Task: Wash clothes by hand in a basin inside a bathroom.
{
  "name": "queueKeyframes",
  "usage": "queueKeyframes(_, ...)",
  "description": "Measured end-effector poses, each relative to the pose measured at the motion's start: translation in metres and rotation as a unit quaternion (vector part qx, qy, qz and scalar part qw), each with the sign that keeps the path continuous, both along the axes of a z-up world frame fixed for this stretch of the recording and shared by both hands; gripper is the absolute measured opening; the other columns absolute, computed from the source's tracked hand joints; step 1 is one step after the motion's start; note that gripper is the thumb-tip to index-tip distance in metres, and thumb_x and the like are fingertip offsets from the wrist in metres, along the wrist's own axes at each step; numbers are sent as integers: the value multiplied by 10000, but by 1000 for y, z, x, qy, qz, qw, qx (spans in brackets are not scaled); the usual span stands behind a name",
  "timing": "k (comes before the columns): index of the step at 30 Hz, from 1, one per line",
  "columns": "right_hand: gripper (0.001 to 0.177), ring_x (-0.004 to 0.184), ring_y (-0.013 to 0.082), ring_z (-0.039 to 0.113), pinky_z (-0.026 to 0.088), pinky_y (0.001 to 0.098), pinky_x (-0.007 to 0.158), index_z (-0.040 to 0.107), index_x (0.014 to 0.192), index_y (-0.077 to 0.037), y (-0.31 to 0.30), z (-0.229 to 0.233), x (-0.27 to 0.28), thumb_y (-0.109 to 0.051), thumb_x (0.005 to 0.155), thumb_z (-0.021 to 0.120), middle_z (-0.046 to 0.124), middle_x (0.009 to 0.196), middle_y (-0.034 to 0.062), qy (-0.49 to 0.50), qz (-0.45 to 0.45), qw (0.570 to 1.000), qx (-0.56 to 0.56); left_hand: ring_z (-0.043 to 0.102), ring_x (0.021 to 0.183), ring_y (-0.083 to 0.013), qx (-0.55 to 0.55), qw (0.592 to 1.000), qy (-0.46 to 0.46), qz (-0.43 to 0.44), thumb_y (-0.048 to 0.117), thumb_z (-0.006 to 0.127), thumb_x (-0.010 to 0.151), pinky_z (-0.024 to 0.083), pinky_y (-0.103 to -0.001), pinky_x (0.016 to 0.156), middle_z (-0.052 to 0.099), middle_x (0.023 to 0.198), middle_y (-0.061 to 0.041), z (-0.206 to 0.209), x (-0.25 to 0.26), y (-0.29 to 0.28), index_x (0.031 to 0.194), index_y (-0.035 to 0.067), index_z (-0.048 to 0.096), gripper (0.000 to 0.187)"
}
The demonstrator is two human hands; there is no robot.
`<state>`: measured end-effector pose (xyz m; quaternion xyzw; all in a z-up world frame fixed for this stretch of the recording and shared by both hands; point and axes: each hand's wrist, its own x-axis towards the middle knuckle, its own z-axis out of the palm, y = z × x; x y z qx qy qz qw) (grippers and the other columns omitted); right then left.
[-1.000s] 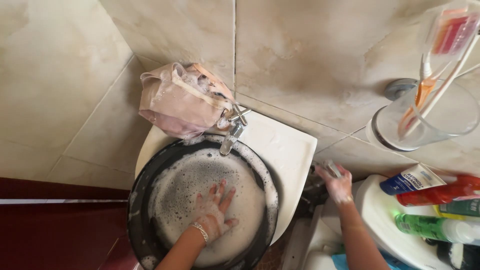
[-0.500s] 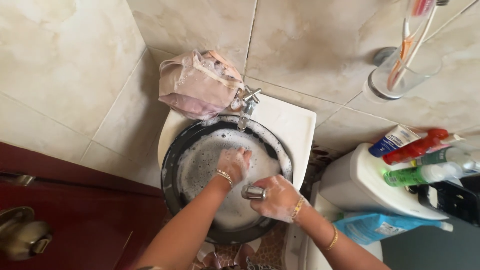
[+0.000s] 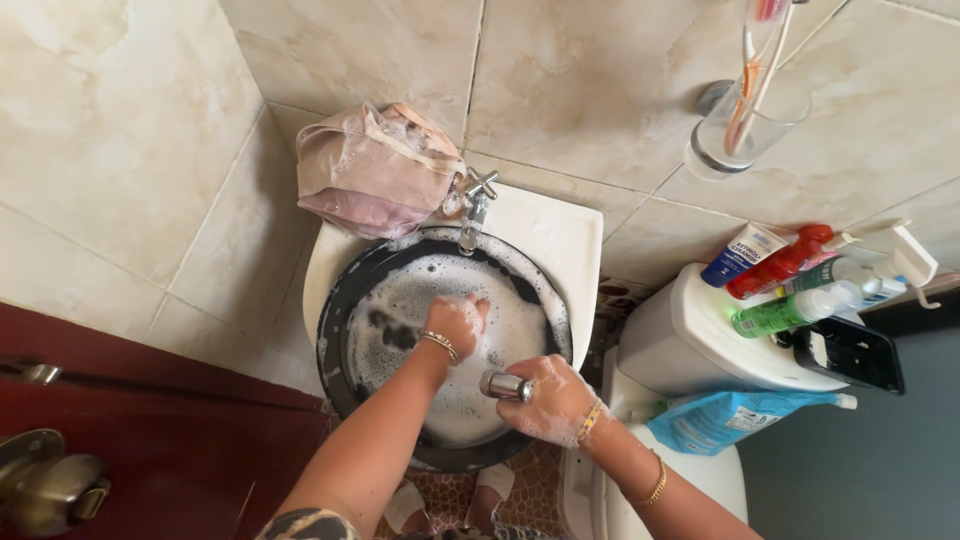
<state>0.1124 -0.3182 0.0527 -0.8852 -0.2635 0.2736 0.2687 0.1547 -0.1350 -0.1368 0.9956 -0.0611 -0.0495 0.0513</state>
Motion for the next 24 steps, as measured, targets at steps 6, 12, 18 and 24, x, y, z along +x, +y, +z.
queueKeyframes(6, 310, 593, 299, 712, 607, 391, 662, 816, 928, -70, 9, 10, 6, -249, 704, 698, 732, 672, 185, -88, -42, 995, -4, 718, 865, -244, 39, 993, 104, -50, 207, 489, 946, 558, -446, 753, 595, 1236, -145, -13, 13, -16, 1401, 107, 452, 467)
queueKeyframes(12, 347, 632, 230, 757, 640, 316, 727, 802, 977, -77, 5, 10, -13, -291, 721, 705, 777, 775, 111, -30, 63, 997, -40, 694, 971, -279, 13, 1000, -14, 9, 178, 542, 891, 554, -461, 787, 683, 1152, -92, 5, 8, -15, 1184, 153, 652, 314)
queueKeyframes(18, 435, 693, 276, 765, 633, 362, 784, 768, 1097, -114, -18, -7, 12, -315, 716, 704, 759, 778, 155, -42, -6, 990, -137, 632, 602, -229, -465, 832, -28, 301, 339, 697, 944, 517, -358, 644, 678, 697, -84, -62, 28, -22, 856, 57, 728, 296)
queueKeyframes(24, 443, 742, 336, 758, 603, 375, 831, 787, 1044, -85, -11, 9, 4, -335, 685, 713, 749, 765, 200, -74, -30, 996, -34, 270, 385, -94, -839, 259, 149, 456, 317, 642, 975, 202, -257, 347, 345, 541, 52, -67, 37, -22, 681, 182, 432, 386)
